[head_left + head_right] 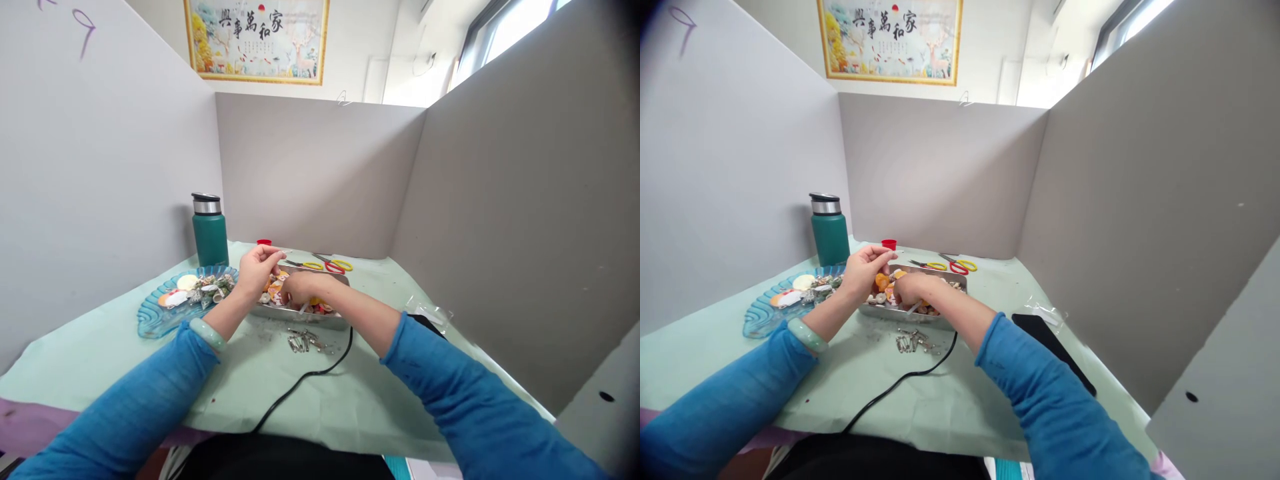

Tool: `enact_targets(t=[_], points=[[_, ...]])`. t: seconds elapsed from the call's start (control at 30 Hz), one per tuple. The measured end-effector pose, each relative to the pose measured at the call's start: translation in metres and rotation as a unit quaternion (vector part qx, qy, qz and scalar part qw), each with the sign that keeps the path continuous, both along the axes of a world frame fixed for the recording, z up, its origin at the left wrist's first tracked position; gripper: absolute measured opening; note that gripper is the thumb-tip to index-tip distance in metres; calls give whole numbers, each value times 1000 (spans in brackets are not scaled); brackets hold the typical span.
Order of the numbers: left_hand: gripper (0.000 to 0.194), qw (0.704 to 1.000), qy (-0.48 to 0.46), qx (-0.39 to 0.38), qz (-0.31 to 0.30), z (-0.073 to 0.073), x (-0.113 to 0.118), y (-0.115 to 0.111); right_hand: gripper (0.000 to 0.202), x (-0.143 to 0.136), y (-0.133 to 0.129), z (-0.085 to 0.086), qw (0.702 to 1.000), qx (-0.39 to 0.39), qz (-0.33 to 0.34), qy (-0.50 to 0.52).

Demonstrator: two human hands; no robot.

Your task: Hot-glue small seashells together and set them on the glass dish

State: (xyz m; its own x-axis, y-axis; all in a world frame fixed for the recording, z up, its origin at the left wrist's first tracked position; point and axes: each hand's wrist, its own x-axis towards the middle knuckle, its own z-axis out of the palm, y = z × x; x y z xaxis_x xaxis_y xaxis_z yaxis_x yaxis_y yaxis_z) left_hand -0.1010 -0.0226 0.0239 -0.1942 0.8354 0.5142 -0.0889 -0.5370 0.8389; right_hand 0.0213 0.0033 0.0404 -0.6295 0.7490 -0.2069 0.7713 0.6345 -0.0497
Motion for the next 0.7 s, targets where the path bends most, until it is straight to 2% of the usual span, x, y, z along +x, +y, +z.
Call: enact_targets(t=[0.1,0.17,0.23,0.27,0.33,0.4,0.5,0.6,0.67,0.7], points=[[23,1000,1,3,4,1,0,-1,13,2,2,-1,999,29,16,20],[23,1000,4,9,11,2,0,-1,10,10,5,2,995,58,31,75],[22,1000,6,14,18,2,-2,0,10,21,9,5,988,58,16,145],[22,1000,6,16,22,3,-2,0,10,27,10,6,981,31,13,190],[23,999,2,17,28,3,-2,0,16,37,7,6,949,-54,5,311],[23,999,-9,13,34,2,-1,0,28,40,-5,4,904,-129,-6,407],[24,998,-40,7,44,-1,3,0,24,28,-31,-3,847,-163,-63,501],[25,997,-59,9,56,-5,7,0,22,9,-55,-8,828,-142,-113,531],[24,996,-57,13,62,-7,8,2,22,2,-65,-10,814,-153,-115,549],[24,996,-58,15,64,-8,8,3,26,1,-68,-11,809,-173,-92,553]])
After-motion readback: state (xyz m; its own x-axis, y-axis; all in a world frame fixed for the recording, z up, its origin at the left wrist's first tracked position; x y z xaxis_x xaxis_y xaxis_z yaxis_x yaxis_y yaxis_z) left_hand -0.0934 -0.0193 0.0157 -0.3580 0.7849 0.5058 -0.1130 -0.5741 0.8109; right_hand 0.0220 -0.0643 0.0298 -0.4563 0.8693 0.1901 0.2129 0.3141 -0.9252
